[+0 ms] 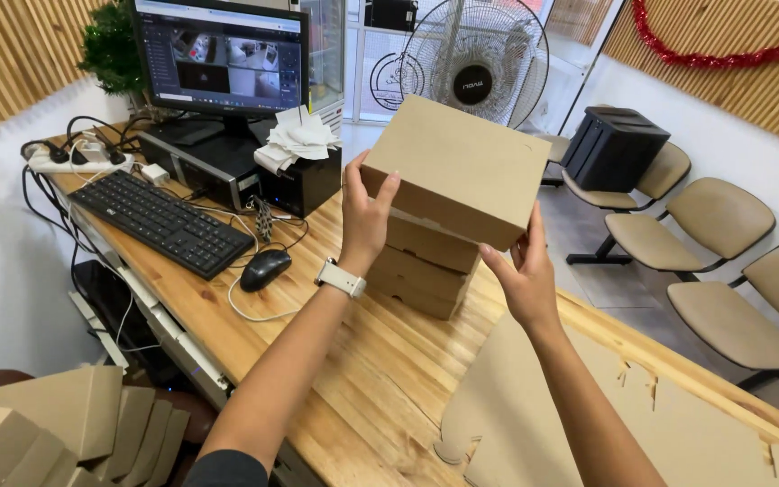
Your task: The person assembles flat cardboard sheets into rectangular boxes by folding the sides and tucking the flaps into slots. They then place a clear plastic liner inside each box and close the lid. The process is repeated for a second box.
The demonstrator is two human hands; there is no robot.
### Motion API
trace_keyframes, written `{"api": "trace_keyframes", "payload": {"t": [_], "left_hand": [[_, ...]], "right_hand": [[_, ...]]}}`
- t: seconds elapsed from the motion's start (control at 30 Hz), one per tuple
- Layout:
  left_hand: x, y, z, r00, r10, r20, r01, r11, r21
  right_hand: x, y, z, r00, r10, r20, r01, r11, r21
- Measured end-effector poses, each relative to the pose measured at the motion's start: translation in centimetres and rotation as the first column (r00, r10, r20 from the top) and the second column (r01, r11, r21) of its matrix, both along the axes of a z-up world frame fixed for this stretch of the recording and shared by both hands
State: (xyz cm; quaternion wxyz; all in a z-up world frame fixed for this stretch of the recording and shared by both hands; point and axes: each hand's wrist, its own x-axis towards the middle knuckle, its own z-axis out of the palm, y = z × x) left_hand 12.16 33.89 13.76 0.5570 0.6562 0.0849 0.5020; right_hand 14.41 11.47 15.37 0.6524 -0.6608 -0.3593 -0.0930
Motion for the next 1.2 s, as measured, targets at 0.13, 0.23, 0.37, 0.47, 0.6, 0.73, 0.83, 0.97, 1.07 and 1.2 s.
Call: {"api": "trace_keyframes", "payload": {"t": [0.13, 0.23, 0.37, 0.47, 0.6, 0.73, 0.83, 0.97, 1.07, 1.2], "left_hand": [[3.5, 3.3, -1.1, 0.997, -0.005, -0.078, 0.004, 1.000, -0.018], [5.5, 4.5, -3.3, 0.985, 0.032, -0.169, -0.035, 0.999, -0.017], [5.3, 4.1, -4.9, 0.937, 0.063, -0.343, -0.063, 0.998, 0.012], [3.6, 1.6, -4.1, 0.945, 0.176, -0.276, -0.147, 0.982, 0.122], [-1.5, -6.4, -2.2, 0.963, 0.263, -0.053, -0.221, 0.888, 0.403], [-4.7, -15.6, -4.5, 0.999, -0.026, -0.027, 0.036, 0.847, 0.530], [-7.2, -21.5, -6.4, 0.966, -0.219, -0.138, 0.257, 0.764, 0.592], [-8.1, -26.4, -11.4, 0.829, -0.374, -0.415, 0.557, 0.492, 0.669], [-8.9, -28.3, -14.2, 0.704, -0.314, -0.637, 0.700, 0.156, 0.697], [-9.4, -29.0, -13.3, 0.564, -0.016, -0.825, 0.819, -0.114, 0.562]], "right_hand": [[1.8, 2.5, 0.2, 0.999, -0.050, -0.010, 0.049, 0.997, -0.056], [5.3, 2.9, -2.1, 0.984, -0.175, 0.012, 0.172, 0.949, -0.264], [7.3, 2.2, -3.8, 0.977, -0.208, -0.043, 0.168, 0.881, -0.443], [5.7, 0.4, -3.6, 0.978, -0.202, -0.045, 0.162, 0.884, -0.438], [0.9, -4.1, -2.9, 0.979, -0.205, 0.022, 0.198, 0.904, -0.378], [-4.1, -10.7, -4.0, 0.974, -0.225, 0.041, 0.223, 0.897, -0.382], [-7.0, -15.9, -5.4, 0.963, -0.260, 0.065, 0.264, 0.881, -0.393], [-10.4, -23.1, -8.2, 0.941, -0.335, 0.055, 0.319, 0.818, -0.479], [-12.2, -29.0, -11.7, 0.932, -0.360, 0.042, 0.304, 0.713, -0.632], [-13.6, -35.9, -15.8, 0.958, -0.286, -0.032, 0.098, 0.429, -0.898]]}}
